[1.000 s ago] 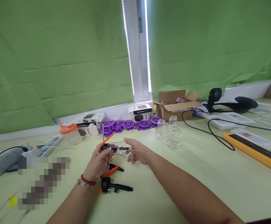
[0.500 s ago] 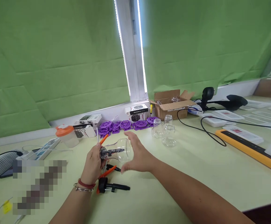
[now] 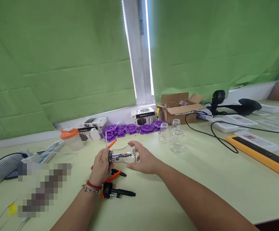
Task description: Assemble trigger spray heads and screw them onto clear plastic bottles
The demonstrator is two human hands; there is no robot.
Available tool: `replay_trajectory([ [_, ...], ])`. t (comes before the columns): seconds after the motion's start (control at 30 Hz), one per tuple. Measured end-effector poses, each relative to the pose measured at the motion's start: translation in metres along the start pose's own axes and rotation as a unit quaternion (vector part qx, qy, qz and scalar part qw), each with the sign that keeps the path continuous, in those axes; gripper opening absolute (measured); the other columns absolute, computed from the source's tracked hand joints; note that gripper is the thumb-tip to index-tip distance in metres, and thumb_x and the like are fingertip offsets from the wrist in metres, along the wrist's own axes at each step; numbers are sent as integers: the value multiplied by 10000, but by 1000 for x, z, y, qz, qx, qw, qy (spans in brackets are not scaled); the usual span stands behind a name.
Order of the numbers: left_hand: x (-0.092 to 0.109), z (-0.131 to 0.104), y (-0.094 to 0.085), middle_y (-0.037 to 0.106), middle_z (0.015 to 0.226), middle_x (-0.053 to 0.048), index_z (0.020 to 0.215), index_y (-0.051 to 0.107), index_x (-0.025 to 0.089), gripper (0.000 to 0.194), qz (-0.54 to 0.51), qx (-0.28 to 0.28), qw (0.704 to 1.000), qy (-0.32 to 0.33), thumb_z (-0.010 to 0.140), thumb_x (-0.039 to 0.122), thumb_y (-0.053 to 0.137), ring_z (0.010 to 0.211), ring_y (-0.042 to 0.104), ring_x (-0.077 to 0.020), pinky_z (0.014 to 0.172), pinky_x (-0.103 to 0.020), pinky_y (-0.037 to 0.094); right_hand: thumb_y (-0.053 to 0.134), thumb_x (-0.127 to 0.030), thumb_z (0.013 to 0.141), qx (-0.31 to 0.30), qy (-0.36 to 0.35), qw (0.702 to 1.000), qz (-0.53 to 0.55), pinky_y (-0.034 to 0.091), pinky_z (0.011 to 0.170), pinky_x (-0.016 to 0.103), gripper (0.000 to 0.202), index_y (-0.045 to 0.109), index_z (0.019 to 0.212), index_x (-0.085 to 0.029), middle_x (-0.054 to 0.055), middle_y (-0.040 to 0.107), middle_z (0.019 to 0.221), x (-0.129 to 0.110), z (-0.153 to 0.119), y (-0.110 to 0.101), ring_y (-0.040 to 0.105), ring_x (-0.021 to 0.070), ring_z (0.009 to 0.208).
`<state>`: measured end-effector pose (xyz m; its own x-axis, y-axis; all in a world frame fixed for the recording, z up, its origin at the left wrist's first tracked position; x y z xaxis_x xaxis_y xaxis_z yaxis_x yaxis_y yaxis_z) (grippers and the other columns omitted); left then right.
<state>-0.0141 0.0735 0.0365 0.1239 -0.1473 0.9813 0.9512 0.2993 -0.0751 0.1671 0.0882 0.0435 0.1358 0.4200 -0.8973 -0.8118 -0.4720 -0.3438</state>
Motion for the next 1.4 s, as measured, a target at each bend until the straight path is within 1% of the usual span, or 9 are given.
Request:
replay_trajectory([
  [0.1, -1, -1, 2, 453, 486, 65, 661, 417, 198, 381, -6, -4, 1000, -9, 831, 539, 394, 328, 348, -59, 319, -188, 252, 708, -312, 681, 17, -175, 976, -128, 257, 1062, 493, 610, 442, 1226, -245, 114, 274, 1432, -22, -5, -4, 262, 298, 1315],
  [0.17, 0, -2, 2, 444, 479, 68, 666, 413, 201, 378, 5, 0, 1000, -2, 832, 540, 397, 337, 360, -64, 327, -186, 274, 712, -364, 675, 38, -151, 979, -133, 272, 1052, 512, 707, 380, 1285, -228, 141, 251, 1442, -18, -3, -8, 239, 316, 1329],
  [0.3, 3, -2, -1, 412, 451, 74, 668, 424, 201, 373, 17, 9, 1000, 20, 826, 539, 416, 349, 377, -74, 348, -191, 310, 509, -470, 824, 22, 52, 998, -37, 532, 740, 452, 597, 326, 1310, -176, 180, 501, 1185, 7, 2, -5, 587, 261, 973],
  [0.4, 4, -2, -1, 408, 429, 72, 642, 415, 203, 388, 18, 7, 1000, 3, 822, 547, 412, 322, 352, -73, 322, -195, 274, 633, -355, 752, 29, -49, 989, -140, 546, 734, 423, 563, 413, 1236, -171, 164, 498, 1172, -8, -1, -4, 578, 252, 966],
  [0.53, 1, -1, -3, 434, 428, 63, 628, 409, 204, 395, 8, 20, 999, -45, 799, 560, 428, 314, 360, -72, 298, -187, 242, 574, -108, 777, 60, -345, 843, -408, 403, 993, 501, 426, 497, 1178, -228, 97, 496, 1181, -37, -21, 3, 408, 268, 1220],
  [0.67, -7, 2, -13, 442, 416, 57, 609, 377, 205, 394, -32, 67, 993, -97, 766, 559, 449, 310, 373, -67, 296, -170, 227, 515, -58, 811, 77, -456, 725, -510, 352, 1058, 492, 433, 509, 1172, -297, 25, 550, 1079, -28, -36, 1, 421, 221, 1222],
  [0.87, -6, 3, -18, 511, 470, 51, 670, 377, 201, 407, -90, 80, 989, -82, 746, 587, 479, 299, 335, -38, 311, -165, 256, 690, -313, 669, 289, -118, 858, -409, 411, 985, 494, 600, 459, 1205, -174, 140, 489, 1211, 28, -37, -62, 424, 306, 1202],
  [1.03, -6, 1, -10, 506, 518, 63, 729, 392, 197, 379, -107, 37, 991, -70, 745, 544, 542, 352, 411, -54, 357, -174, 307, 645, -495, 656, 314, 134, 884, -319, 403, 967, 458, 731, 408, 1261, -159, 141, 503, 1249, 84, -52, -98, 458, 307, 1178],
  [1.4, 0, -8, 0, 553, 644, 35, 765, 436, 184, 326, -125, -76, 986, -82, 736, 468, 594, 443, 502, -72, 418, -196, 370, 547, -458, 736, 303, 225, 848, -372, 326, 1017, 480, 796, 288, 1365, -44, 233, 380, 1368, 121, -53, -122, 311, 378, 1290],
])
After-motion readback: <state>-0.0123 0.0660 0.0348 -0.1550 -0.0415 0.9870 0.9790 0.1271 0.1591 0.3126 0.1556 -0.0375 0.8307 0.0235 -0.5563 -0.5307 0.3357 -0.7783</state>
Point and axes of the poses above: each hand's wrist, its own z-axis towards the middle knuckle, its own y-axis out of the palm, x = y × z, the point moved 6 cm from there along z, towards the middle knuckle
